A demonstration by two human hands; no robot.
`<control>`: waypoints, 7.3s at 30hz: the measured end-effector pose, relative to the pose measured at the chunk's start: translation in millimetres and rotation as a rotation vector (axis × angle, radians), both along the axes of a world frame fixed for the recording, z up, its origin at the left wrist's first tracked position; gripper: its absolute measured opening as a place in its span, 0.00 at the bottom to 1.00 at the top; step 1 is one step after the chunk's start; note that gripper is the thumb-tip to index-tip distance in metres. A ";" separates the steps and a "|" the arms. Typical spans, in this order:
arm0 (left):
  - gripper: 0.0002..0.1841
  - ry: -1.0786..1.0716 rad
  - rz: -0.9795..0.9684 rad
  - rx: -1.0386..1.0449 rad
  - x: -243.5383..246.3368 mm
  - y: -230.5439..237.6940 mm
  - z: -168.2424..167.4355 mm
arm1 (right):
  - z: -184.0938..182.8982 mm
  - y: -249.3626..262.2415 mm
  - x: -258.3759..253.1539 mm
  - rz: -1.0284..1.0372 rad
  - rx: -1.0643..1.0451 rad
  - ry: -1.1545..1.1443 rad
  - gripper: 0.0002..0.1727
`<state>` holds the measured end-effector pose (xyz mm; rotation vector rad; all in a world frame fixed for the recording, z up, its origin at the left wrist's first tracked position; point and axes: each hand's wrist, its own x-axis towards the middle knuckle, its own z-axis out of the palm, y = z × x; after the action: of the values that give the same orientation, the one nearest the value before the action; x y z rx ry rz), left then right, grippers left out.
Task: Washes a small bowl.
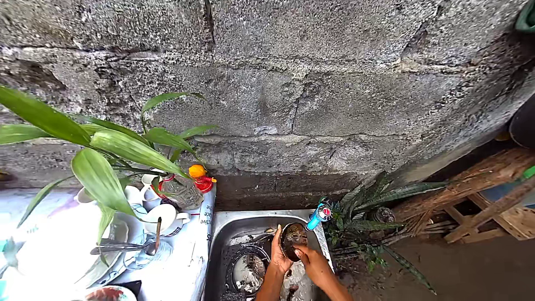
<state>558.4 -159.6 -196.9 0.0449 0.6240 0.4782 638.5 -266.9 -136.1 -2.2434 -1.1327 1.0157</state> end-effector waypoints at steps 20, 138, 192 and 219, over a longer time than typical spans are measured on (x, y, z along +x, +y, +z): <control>0.30 0.149 -0.035 0.047 -5.4 -18.0 2.2 | 19.8 24.7 5.5 -0.017 -0.245 -0.242 0.21; 0.31 0.085 0.135 0.250 -15.9 19.2 -8.8 | -25.2 18.4 -32.5 -0.112 0.050 -0.124 0.25; 0.32 0.023 -0.012 0.009 -31.6 17.1 2.9 | -65.5 -7.3 0.4 0.005 0.497 -0.362 0.19; 0.35 0.051 -0.114 0.010 -39.7 24.8 -9.7 | -46.1 15.4 15.2 -0.157 -0.041 -0.115 0.34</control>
<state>518.7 -134.8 -206.7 0.1019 0.6657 0.3710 653.7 -251.5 -182.2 -2.4073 -0.9705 0.8639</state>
